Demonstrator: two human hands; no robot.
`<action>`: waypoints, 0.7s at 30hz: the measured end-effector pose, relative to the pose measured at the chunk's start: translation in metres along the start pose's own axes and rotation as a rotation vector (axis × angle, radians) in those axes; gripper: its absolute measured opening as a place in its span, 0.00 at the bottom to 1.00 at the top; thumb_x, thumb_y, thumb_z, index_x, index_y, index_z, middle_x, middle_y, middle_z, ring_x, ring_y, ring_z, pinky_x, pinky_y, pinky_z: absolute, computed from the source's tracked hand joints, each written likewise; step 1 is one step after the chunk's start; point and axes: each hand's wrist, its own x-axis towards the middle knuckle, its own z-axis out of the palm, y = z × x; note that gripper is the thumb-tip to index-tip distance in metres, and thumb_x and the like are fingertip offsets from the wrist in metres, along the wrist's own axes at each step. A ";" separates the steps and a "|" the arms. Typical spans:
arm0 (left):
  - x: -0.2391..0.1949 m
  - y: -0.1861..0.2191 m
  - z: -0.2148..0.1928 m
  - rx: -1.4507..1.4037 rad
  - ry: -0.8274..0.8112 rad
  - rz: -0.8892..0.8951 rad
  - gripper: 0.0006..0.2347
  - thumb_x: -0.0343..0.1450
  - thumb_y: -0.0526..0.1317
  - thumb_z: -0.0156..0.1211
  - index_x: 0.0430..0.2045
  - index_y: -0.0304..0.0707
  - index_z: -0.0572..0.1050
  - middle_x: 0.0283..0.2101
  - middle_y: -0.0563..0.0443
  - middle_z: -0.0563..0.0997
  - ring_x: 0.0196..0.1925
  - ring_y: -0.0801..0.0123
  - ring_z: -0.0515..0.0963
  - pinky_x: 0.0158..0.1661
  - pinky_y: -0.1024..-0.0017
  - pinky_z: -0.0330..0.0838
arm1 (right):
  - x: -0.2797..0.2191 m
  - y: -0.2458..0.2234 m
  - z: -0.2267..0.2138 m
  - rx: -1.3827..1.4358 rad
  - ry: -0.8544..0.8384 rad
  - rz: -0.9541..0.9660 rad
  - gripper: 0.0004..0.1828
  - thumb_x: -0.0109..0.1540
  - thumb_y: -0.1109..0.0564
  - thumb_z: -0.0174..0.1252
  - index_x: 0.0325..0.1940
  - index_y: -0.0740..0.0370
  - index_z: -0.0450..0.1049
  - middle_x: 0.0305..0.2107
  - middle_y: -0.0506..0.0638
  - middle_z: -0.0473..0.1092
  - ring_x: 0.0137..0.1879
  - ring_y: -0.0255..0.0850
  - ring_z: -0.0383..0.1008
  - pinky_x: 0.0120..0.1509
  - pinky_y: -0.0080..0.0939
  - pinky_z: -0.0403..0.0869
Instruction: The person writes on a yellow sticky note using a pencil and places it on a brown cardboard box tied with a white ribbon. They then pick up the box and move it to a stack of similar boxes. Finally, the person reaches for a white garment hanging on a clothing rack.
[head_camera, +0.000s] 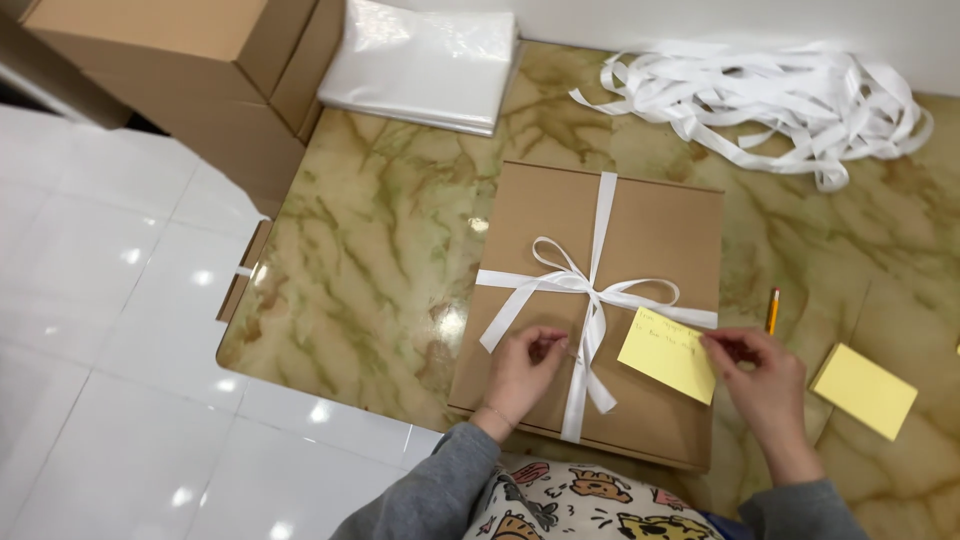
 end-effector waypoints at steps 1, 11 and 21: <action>0.003 -0.003 -0.003 0.007 -0.019 0.001 0.07 0.72 0.42 0.63 0.40 0.48 0.85 0.39 0.60 0.88 0.40 0.76 0.84 0.45 0.75 0.79 | 0.001 0.001 0.005 -0.001 0.011 0.017 0.05 0.64 0.59 0.69 0.44 0.59 0.85 0.35 0.46 0.79 0.38 0.35 0.75 0.51 0.34 0.73; 0.041 0.011 -0.011 0.322 -0.061 0.138 0.06 0.73 0.42 0.62 0.41 0.50 0.84 0.44 0.53 0.83 0.51 0.53 0.84 0.51 0.57 0.80 | 0.020 -0.009 0.046 0.038 -0.019 -0.139 0.08 0.58 0.62 0.73 0.40 0.56 0.86 0.31 0.51 0.78 0.39 0.43 0.80 0.46 0.39 0.80; 0.058 -0.001 0.010 0.435 -0.064 0.221 0.04 0.71 0.42 0.66 0.38 0.53 0.83 0.45 0.58 0.77 0.50 0.52 0.83 0.50 0.57 0.79 | 0.014 -0.024 0.058 0.026 0.128 -0.270 0.08 0.59 0.67 0.72 0.39 0.59 0.85 0.31 0.53 0.76 0.41 0.48 0.80 0.47 0.42 0.79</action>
